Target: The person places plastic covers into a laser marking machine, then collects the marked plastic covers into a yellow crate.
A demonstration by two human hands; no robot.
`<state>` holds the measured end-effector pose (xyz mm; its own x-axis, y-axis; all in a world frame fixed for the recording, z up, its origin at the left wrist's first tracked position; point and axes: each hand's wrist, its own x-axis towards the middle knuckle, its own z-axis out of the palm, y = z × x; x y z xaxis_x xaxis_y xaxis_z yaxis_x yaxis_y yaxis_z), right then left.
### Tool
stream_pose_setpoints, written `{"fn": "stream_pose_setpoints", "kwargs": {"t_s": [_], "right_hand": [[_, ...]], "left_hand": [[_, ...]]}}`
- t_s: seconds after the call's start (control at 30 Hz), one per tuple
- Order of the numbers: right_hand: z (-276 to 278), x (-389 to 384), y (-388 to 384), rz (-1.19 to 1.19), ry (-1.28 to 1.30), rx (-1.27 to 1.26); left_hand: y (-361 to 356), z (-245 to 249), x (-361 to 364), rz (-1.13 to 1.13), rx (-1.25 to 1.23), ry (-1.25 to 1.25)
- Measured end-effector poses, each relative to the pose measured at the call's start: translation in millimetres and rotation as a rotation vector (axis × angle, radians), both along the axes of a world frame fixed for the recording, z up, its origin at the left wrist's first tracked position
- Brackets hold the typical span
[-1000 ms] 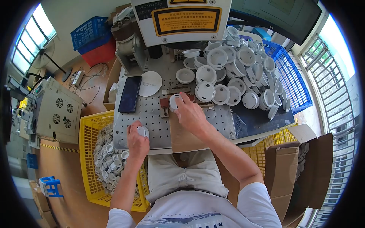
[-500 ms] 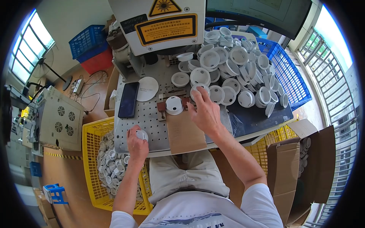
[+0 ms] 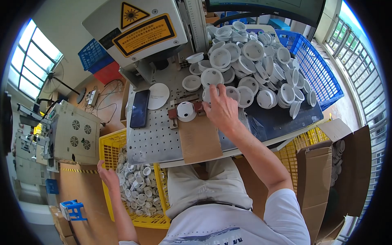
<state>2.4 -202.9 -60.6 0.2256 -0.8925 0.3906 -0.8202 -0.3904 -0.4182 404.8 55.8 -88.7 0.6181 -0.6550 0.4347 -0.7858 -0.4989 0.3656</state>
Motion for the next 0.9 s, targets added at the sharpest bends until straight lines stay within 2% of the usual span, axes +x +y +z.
{"fn": "stream_pose_setpoints", "kwargs": {"t_s": [0.03,0.17,0.2,0.23,0.33,0.37,0.4,0.5,0.53,0.6,0.73,0.8,0.9], "right_hand": [[-2.8,0.2,-2.5,0.003,-0.019,-0.013],[8.7,-12.3,7.4,0.056,-0.092,-0.086],[15.6,-17.8,15.7,0.055,-0.083,-0.088],[24.5,-24.4,27.0,0.113,-0.139,-0.011],[32.8,-43.2,55.9,0.203,-0.199,0.123],[32.7,-51.0,64.3,0.245,-0.217,0.186],[31.8,-57.8,71.5,0.223,-0.206,0.19],[31.2,-69.4,85.4,0.26,-0.199,0.25],[32.0,-70.4,87.3,0.251,-0.201,0.254],[31.4,-66.7,87.4,0.288,-0.187,0.286],[17.0,-38.9,77.5,0.392,-0.109,0.224],[14.1,-17.8,74.4,0.274,0.044,0.282],[29.7,-9.2,76.5,0.324,0.122,0.269]], "left_hand": [[-18.5,13.8,-17.8,-0.079,0.002,0.055],[-107.5,17.1,-89.4,-0.529,-0.039,-0.098],[-129.9,31.9,-125.2,-0.633,-0.058,-0.047],[-153.3,31.5,-153.9,-0.717,-0.113,-0.001],[-213.9,12.2,-213.8,-0.859,0.002,-0.084],[-229.9,-2.9,-230.1,-0.879,0.098,-0.195],[-236.4,-7.8,-244.3,-0.899,0.194,-0.309],[-227.7,-8.0,-256.3,-0.91,0.299,-0.236],[-214.5,-7.4,-255.8,-0.919,0.303,-0.236],[-173.4,-11.7,-245.9,-1.086,0.132,-0.236],[-124.4,-22.3,-192.9,-1.011,0.063,-0.119],[-112.2,-21.6,-161.5,-0.851,0.029,-0.154],[-101.1,-24.0,-130.8,-0.706,0.03,-0.155]]}}
